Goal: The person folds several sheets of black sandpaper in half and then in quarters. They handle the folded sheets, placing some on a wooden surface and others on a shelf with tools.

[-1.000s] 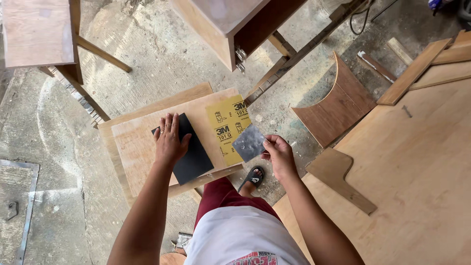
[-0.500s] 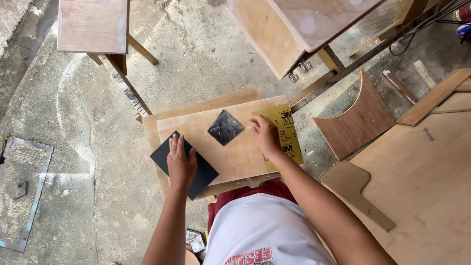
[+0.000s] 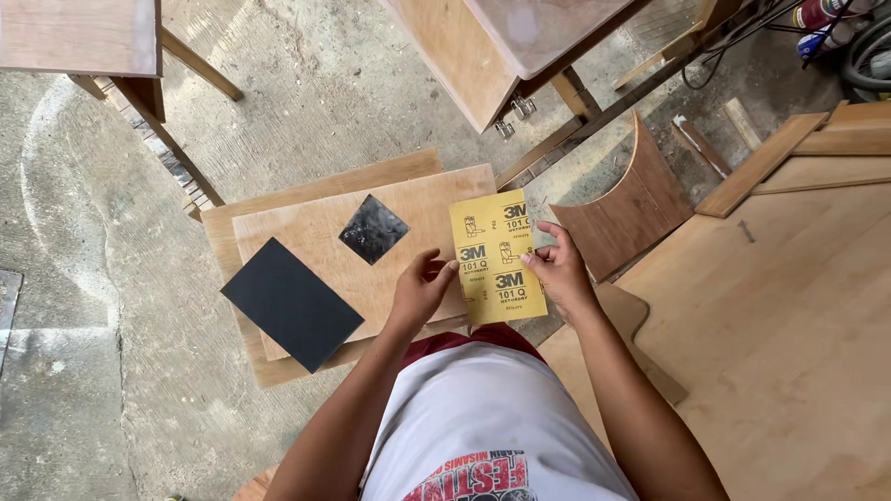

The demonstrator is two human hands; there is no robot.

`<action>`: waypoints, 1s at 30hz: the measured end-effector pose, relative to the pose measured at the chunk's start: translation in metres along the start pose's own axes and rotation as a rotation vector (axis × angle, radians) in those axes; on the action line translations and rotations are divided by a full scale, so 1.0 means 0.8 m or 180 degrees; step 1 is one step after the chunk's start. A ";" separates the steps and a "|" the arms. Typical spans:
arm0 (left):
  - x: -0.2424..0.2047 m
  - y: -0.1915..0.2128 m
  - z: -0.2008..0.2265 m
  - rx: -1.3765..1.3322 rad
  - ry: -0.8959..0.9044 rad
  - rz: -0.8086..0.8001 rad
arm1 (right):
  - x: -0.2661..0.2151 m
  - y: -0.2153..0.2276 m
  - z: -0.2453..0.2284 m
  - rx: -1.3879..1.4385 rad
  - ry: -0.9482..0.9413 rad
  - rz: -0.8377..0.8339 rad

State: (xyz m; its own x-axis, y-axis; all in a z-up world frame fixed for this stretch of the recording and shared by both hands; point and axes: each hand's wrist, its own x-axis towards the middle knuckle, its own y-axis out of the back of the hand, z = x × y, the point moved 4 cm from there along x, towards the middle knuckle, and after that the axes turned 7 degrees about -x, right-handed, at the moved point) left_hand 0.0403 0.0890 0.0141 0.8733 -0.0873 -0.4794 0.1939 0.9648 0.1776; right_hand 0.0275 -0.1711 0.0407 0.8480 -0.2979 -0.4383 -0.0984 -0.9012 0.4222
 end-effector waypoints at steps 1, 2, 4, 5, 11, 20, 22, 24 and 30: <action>-0.012 -0.004 0.035 -0.1101 0.0578 -0.0239 | -0.011 0.006 -0.012 0.0377 -0.0030 -0.0147; -0.026 -0.009 0.073 -0.2210 0.1149 -0.0486 | -0.023 0.012 -0.023 0.0752 -0.0061 -0.0294; -0.007 -0.038 0.043 -0.2884 0.1226 -0.0690 | -0.026 0.023 -0.018 0.0872 -0.0110 -0.0478; 0.004 -0.053 0.031 -0.3546 0.1286 -0.0907 | -0.026 0.026 -0.015 0.1004 -0.0158 -0.0651; 0.001 -0.065 0.036 -0.3907 0.1012 -0.0536 | -0.044 0.060 -0.059 0.0050 0.1251 -0.1368; -0.031 -0.042 0.033 -0.4082 0.0631 -0.0311 | -0.030 0.030 -0.093 -0.0705 0.2154 -0.1038; -0.038 -0.032 0.034 -0.4096 0.0557 -0.0296 | -0.017 0.022 -0.086 -0.0535 0.2017 -0.1178; -0.052 -0.021 0.043 -0.4111 0.0497 -0.0291 | -0.012 0.010 -0.087 -0.0374 0.1861 -0.1309; -0.081 0.002 0.083 -0.3865 0.0299 -0.0617 | 0.043 -0.017 -0.036 0.1204 0.0877 -0.1413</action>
State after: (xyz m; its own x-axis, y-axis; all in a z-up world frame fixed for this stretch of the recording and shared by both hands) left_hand 0.0136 0.0798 0.1028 0.8310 -0.2850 -0.4777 -0.2682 0.5471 -0.7930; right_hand 0.0725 -0.1600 0.0425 0.9479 0.1754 -0.2657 0.1587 -0.9838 -0.0834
